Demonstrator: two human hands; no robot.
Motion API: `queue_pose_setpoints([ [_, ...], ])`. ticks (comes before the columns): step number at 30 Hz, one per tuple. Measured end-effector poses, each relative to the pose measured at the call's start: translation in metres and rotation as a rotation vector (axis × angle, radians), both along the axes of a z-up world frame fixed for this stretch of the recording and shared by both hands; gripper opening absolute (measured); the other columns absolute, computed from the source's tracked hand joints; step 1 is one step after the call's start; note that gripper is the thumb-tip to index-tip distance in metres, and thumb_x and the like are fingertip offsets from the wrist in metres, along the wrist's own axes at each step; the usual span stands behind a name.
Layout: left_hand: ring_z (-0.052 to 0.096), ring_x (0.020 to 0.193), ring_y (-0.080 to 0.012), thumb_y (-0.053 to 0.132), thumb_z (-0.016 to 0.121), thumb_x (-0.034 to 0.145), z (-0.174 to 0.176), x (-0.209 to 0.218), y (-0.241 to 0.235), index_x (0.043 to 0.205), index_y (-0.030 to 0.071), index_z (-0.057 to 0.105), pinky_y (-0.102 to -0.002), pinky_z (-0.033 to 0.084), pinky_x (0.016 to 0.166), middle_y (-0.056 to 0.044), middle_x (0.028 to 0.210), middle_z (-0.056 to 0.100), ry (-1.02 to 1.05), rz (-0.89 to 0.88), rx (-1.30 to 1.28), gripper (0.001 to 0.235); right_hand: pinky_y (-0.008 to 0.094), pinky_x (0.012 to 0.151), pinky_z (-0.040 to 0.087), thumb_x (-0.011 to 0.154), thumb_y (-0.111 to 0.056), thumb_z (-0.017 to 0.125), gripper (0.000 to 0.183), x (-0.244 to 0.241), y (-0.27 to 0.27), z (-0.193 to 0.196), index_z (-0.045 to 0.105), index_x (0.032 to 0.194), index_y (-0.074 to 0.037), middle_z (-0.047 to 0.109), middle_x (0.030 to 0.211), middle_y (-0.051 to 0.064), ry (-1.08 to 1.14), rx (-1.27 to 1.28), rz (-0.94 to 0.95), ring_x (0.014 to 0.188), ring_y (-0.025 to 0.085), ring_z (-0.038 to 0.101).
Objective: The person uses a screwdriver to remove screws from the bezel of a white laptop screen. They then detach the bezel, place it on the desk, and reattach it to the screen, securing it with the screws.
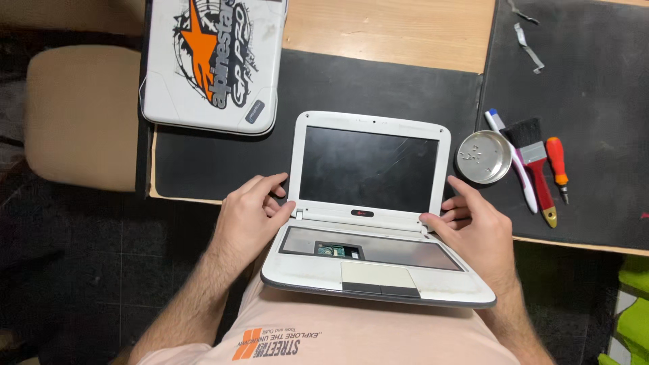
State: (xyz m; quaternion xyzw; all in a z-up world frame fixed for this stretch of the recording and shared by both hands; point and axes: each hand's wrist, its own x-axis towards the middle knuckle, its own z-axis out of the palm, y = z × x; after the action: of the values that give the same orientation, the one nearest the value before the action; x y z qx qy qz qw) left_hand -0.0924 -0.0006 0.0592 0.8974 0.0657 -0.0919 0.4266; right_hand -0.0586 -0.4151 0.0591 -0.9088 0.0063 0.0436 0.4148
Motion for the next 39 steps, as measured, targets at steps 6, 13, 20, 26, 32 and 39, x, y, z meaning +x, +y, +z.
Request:
queue_pose_setpoints([
  [6, 0.086, 0.095, -0.0246, -0.005, 0.090, 0.099, -0.026, -0.011, 0.008, 0.160, -0.008, 0.073, -0.036, 0.079, 0.087, -0.024, 0.121, 0.083, 0.046, 0.095, -0.249, 0.063, 0.039, 0.082, 0.077, 0.085, 0.005, 0.104, 0.098, -0.005, -0.010, -0.011, 0.064, 0.174, 0.009, 0.082, 0.114, 0.030, 0.158, 0.117, -0.031, 0.088, 0.030, 0.083],
  [13, 0.080, 0.103, -0.0220, 0.001, 0.080, 0.109, -0.016, -0.010, 0.017, 0.154, -0.004, 0.075, -0.038, 0.072, 0.093, -0.018, 0.121, 0.078, 0.183, -0.049, -0.263, 0.046, 0.042, 0.090, 0.073, 0.101, -0.006, 0.094, 0.067, -0.010, -0.027, -0.023, 0.070, 0.163, 0.005, 0.074, 0.113, 0.017, 0.285, 0.110, 0.077, 0.092, 0.024, 0.079],
  [20, 0.074, 0.108, -0.0224, 0.001, 0.064, 0.115, 0.003, -0.013, 0.018, 0.164, 0.005, 0.059, -0.047, 0.070, 0.102, -0.019, 0.124, 0.086, 0.236, -0.067, -0.508, 0.049, 0.056, 0.115, 0.067, 0.112, -0.005, 0.071, 0.075, -0.007, -0.019, 0.009, 0.045, 0.182, -0.007, 0.088, 0.138, 0.025, 0.418, 0.313, 0.192, 0.122, 0.031, 0.083],
  [26, 0.075, 0.112, -0.0211, 0.000, 0.065, 0.115, 0.006, -0.003, 0.019, 0.163, 0.004, 0.061, -0.045, 0.068, 0.104, -0.021, 0.130, 0.091, 0.119, -0.032, -0.593, 0.048, 0.058, 0.118, 0.064, 0.112, -0.003, 0.069, 0.078, -0.005, -0.031, -0.005, 0.045, 0.186, -0.011, 0.083, 0.151, 0.022, 0.279, 0.502, 0.145, 0.132, 0.027, 0.075],
  [32, 0.076, 0.118, -0.0254, -0.004, 0.067, 0.115, -0.013, 0.022, 0.022, 0.162, 0.003, 0.063, -0.048, 0.070, 0.105, -0.023, 0.134, 0.088, -0.015, 0.042, -0.537, 0.048, 0.044, 0.102, 0.070, 0.111, 0.006, 0.079, 0.068, 0.017, -0.014, -0.031, 0.060, 0.176, 0.001, 0.085, 0.130, 0.024, 0.028, 0.516, 0.063, 0.107, 0.021, 0.078],
  [39, 0.079, 0.120, -0.0351, -0.008, 0.081, 0.103, -0.027, 0.032, 0.016, 0.157, -0.001, 0.064, -0.059, 0.071, 0.102, -0.031, 0.135, 0.086, -0.074, 0.021, -0.378, 0.057, 0.050, 0.102, 0.070, 0.113, 0.009, 0.077, 0.069, 0.036, -0.012, -0.040, 0.059, 0.179, 0.004, 0.084, 0.134, 0.029, 0.041, 0.432, 0.099, 0.112, 0.027, 0.080],
])
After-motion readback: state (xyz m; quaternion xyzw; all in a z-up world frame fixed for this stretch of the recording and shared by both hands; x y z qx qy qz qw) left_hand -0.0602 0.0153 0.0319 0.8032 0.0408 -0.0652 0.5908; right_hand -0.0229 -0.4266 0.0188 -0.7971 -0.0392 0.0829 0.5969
